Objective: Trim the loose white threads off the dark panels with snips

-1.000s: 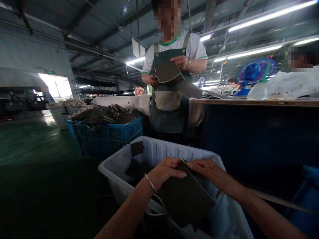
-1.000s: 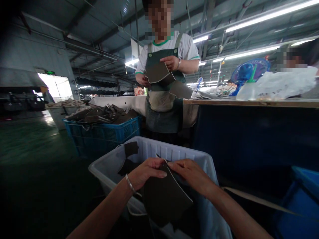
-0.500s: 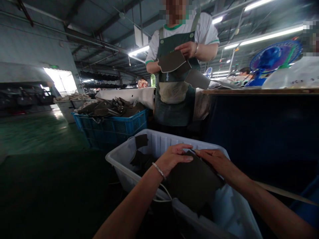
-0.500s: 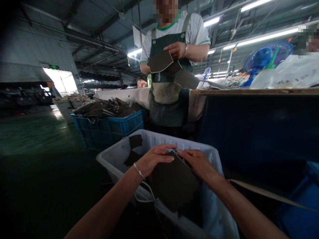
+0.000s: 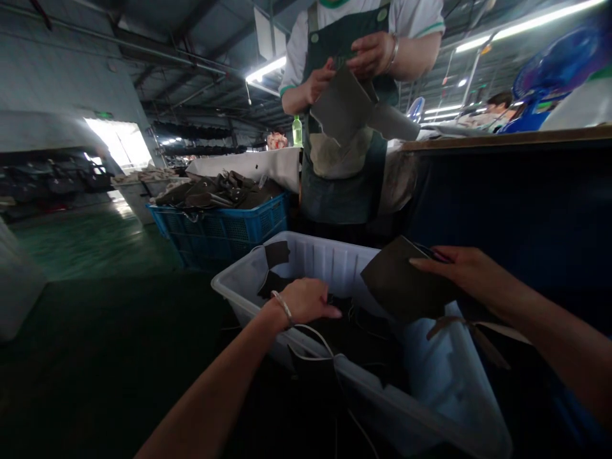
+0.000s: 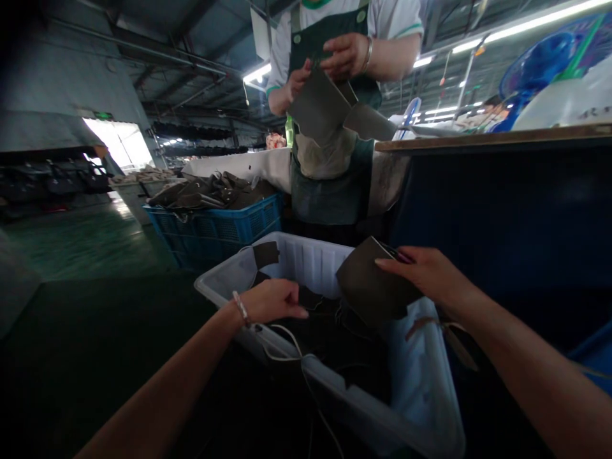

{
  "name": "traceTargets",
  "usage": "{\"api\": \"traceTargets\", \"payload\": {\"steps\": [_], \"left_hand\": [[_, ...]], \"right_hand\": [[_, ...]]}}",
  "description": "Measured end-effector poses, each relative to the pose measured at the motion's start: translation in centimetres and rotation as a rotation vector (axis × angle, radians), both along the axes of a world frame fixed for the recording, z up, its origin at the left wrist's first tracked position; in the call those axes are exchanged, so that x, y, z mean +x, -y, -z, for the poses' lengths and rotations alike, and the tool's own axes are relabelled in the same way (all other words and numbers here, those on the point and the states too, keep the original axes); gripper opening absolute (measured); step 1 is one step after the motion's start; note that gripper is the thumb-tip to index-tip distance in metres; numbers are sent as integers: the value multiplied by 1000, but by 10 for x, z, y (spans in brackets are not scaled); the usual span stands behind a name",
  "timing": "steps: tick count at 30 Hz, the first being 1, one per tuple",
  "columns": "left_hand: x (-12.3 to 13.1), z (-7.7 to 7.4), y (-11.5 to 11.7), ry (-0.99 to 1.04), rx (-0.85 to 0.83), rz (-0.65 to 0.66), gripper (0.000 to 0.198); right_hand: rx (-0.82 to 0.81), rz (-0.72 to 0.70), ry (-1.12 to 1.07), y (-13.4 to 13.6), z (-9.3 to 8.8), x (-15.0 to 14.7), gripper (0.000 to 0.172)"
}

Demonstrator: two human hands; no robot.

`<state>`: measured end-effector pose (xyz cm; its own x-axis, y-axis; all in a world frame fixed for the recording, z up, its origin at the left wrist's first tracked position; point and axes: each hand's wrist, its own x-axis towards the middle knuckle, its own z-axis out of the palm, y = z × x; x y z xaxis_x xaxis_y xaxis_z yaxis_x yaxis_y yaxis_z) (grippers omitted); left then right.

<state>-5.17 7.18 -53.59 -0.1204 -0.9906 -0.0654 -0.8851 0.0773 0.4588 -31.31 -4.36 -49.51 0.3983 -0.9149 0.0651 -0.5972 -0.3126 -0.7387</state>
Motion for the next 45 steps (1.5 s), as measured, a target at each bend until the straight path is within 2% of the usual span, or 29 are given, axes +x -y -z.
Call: {"api": "traceTargets", "payload": {"steps": [2, 4, 5, 7, 11, 13, 15, 22, 24, 26, 30, 33, 35, 39, 42, 45], "left_hand": [[-2, 10, -16, 267, 128, 27, 45], [-13, 22, -31, 367, 167, 26, 44], [-21, 30, -37, 382, 148, -3, 41], [-37, 46, -48, 375, 68, -50, 36], [-60, 76, -59, 314, -103, -95, 33], [-64, 83, -59, 302, -148, -114, 25], [-62, 83, -58, 289, -137, -87, 24], [-56, 62, -53, 232, -82, 24, 14], [-55, 53, -54, 137, -75, 4, 10], [-53, 43, -54, -43, -38, -5, 6], [-46, 18, -50, -419, -11, 39, 17], [-43, 4, -46, -627, 33, 48, 23], [-41, -5, -45, -704, 62, 71, 24], [-32, -26, -50, -840, 87, 81, 23], [-23, -41, -57, -892, 1, 8, 22], [-16, -48, -61, -937, -65, -49, 24]], "right_hand": [[-193, 35, -306, 14, 13, -5, 52], [-318, 75, -496, 21, 25, -5, 51], [-340, 63, -509, 21, 30, -2, 48], [-295, -76, -410, 15, 36, 5, 45], [-77, -476, -183, -9, 42, 27, 44], [-17, -566, -132, -17, 46, 35, 38], [33, -589, -93, -19, 54, 38, 31], [331, -512, -175, -6, 108, 27, 24], [430, -506, -211, -6, 123, 25, 20], [516, -490, -239, -9, 133, 26, 17], [607, -442, -217, -15, 138, 30, 21], [682, -418, -137, -17, 138, 32, 40], [703, -389, -71, -15, 139, 31, 47], [622, -319, -18, -4, 144, 18, 40], [690, -334, -70, -1, 148, 8, 44], [794, -382, -63, -7, 149, 6, 50]]}}
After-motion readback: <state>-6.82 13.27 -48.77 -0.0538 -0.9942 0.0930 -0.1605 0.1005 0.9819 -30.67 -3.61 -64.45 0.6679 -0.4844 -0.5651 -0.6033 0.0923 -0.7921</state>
